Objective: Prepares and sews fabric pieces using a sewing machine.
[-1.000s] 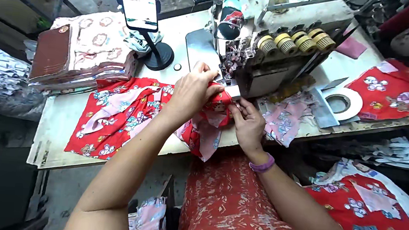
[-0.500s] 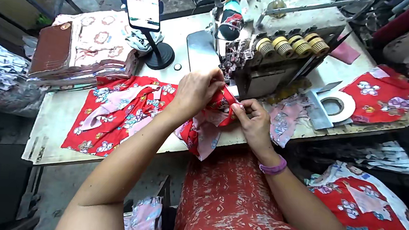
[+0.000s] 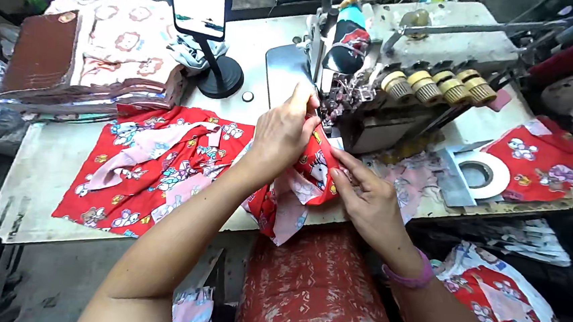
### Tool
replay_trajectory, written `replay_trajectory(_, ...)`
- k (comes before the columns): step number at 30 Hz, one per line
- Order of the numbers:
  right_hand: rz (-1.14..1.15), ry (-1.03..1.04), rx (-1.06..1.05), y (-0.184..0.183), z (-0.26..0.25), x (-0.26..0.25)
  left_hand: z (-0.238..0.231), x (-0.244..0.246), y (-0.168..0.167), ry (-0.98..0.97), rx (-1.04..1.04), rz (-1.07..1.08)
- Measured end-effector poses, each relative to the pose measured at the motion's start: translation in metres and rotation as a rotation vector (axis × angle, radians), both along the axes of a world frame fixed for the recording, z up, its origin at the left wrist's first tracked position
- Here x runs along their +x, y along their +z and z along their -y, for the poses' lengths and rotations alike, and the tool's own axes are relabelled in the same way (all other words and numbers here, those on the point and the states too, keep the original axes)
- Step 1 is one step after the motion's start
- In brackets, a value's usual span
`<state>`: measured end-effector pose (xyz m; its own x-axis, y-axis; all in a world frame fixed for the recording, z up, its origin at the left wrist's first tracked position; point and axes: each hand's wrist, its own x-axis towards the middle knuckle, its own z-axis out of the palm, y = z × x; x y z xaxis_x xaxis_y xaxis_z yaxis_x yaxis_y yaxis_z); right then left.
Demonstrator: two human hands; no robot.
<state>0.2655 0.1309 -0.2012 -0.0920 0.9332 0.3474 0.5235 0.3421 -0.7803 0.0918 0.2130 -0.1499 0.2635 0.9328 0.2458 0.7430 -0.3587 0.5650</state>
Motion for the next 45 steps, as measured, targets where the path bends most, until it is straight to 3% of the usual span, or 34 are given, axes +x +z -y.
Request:
replay_trajectory(5, 0.099, -0.052, -0.048, 0.016, -0.012, -0.004, -0.013, 0.005, 0.005, 0.09, -0.043, 0.039)
replay_trajectory(13, 0.033, -0.107, -0.148, 0.024, -0.021, -0.01, -0.032, 0.006, 0.007, 0.16, -0.106, 0.068)
replay_trajectory(19, -0.164, -0.123, -0.214, 0.026, -0.023, -0.016, -0.042, 0.005, 0.008, 0.165, -0.145, 0.089)
replay_trajectory(25, -0.132, -0.165, -0.272, 0.026, -0.023, -0.02, -0.047, 0.008, 0.009, 0.194, -0.165, 0.136)
replay_trajectory(28, 0.194, -0.099, -0.296, 0.04, -0.018, -0.007, -0.038, -0.002, 0.016, 0.145, -0.012, 0.089)
replay_trajectory(31, 0.332, -0.104, 0.134, 0.048, -0.004, 0.002, 0.001, -0.03, 0.031, 0.089, 0.351, 0.01)
replay_trajectory(33, 0.284, -0.002, 0.392, 0.054, 0.0, -0.014, 0.037, -0.038, 0.042, 0.118, 0.437, 0.118)
replay_trajectory(34, 0.296, 0.079, 0.414, 0.057, 0.0, -0.025, 0.055, -0.037, 0.044, 0.118, 0.383, 0.224)
replay_trajectory(36, 0.362, 0.191, 0.312, 0.055, -0.006, -0.04, 0.086, -0.028, 0.037, 0.11, 0.184, 0.431)
replay_trajectory(38, 0.34, 0.169, 0.229, 0.053, -0.009, -0.039, 0.11, -0.022, 0.023, 0.139, 0.089, 0.523)
replay_trajectory(42, 0.108, 0.162, -0.014, 0.063, 0.005, -0.023, 0.136, -0.008, -0.007, 0.162, 0.042, 0.746)
replay_trajectory(45, 0.225, 0.196, 0.063, 0.051, 0.002, -0.027, 0.134, 0.008, -0.023, 0.153, 0.053, 0.903)
